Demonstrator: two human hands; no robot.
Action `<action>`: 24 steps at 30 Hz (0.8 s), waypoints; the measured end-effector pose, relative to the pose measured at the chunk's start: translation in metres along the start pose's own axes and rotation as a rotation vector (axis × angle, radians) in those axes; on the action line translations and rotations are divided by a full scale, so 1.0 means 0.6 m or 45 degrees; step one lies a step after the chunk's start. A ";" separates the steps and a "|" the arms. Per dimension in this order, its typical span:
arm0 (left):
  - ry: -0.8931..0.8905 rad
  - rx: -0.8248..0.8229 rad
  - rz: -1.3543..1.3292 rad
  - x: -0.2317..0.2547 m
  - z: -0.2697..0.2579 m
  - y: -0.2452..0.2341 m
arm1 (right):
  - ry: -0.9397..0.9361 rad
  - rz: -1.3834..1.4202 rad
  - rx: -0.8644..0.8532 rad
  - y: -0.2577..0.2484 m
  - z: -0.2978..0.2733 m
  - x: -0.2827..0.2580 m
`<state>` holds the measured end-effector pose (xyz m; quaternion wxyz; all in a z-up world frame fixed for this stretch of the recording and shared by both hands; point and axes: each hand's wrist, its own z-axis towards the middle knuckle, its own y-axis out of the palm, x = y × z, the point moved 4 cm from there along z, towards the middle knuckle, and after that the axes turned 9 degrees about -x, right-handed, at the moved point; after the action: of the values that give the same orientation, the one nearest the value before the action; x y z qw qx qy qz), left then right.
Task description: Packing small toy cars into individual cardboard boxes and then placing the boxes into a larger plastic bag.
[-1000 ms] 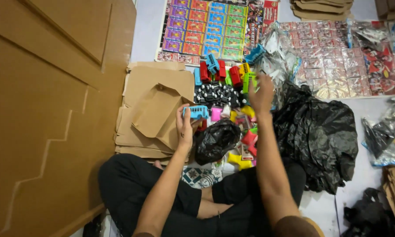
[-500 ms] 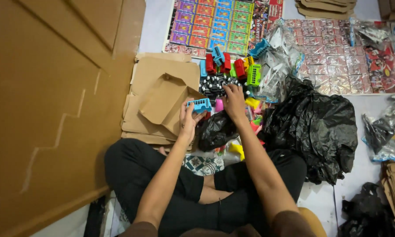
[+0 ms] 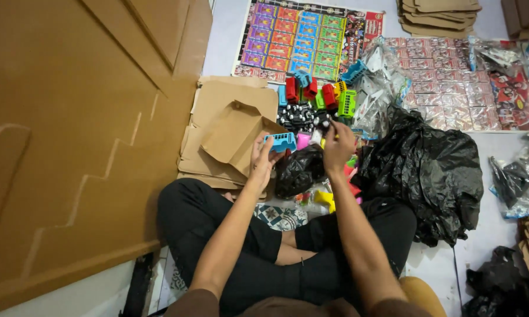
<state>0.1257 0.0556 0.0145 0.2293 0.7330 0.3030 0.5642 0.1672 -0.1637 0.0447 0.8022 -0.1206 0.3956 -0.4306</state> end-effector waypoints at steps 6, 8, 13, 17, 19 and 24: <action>-0.016 -0.066 -0.221 -0.003 -0.032 0.013 | 0.695 0.729 0.163 -0.106 -0.117 -0.033; -0.032 -0.107 -0.179 -0.004 -0.061 0.033 | 0.834 1.041 0.177 -0.101 -0.166 -0.008; -0.018 -0.231 -0.119 -0.017 -0.157 0.091 | 1.003 1.699 0.161 -0.102 -0.206 -0.078; 0.051 -0.228 0.205 -0.055 -0.193 0.098 | 0.951 1.870 0.129 -0.106 -0.195 -0.163; 0.090 -0.161 0.249 -0.060 -0.225 0.103 | 0.954 1.805 0.113 -0.102 -0.215 -0.171; 0.330 -0.115 0.642 -0.014 -0.279 0.141 | 0.964 1.367 0.009 -0.114 -0.232 -0.171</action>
<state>-0.0217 -0.0115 0.1096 0.0735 0.6959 0.1126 0.7054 -0.0088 -0.1034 0.0439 0.7113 0.2562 0.6544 0.0156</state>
